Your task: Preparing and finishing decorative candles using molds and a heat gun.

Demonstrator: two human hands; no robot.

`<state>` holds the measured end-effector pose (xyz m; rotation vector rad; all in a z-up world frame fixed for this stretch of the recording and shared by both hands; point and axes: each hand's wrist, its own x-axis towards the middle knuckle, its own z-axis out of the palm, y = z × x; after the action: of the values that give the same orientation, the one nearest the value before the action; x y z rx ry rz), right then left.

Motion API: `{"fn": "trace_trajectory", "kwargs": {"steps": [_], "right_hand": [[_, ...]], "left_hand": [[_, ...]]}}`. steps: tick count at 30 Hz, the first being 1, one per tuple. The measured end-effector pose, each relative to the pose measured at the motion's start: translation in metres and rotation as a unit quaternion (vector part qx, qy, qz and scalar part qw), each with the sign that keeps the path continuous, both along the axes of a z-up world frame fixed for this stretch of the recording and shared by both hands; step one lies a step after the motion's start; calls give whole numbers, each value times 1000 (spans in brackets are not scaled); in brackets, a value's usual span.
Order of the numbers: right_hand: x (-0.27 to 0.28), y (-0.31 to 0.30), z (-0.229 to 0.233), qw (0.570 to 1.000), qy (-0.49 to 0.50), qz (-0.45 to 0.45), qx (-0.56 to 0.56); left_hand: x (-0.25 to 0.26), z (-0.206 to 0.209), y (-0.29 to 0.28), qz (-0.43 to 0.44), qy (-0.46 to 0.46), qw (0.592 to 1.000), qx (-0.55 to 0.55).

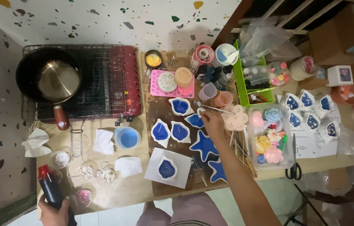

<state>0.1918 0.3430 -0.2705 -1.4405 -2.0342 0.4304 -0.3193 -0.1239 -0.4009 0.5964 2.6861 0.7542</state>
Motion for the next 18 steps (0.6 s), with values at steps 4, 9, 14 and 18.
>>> {"fn": "trace_trajectory", "kwargs": {"steps": [4,9,14,18], "right_hand": [[2,9,-8,1000,4,4,-12],[3,11,-14,999,9,-34,-39],[3,11,-15,998,17,-39,-56],[16,19,-42,998,-13,10,-64]], "left_hand": [[-2,-1,-7,-2,13,1000,21],[-16,-15,-26,-19,33,998,53],[-17,-18,-42,-23,33,995,88],[-9,-3,-49,-4,45,998,51]]}}
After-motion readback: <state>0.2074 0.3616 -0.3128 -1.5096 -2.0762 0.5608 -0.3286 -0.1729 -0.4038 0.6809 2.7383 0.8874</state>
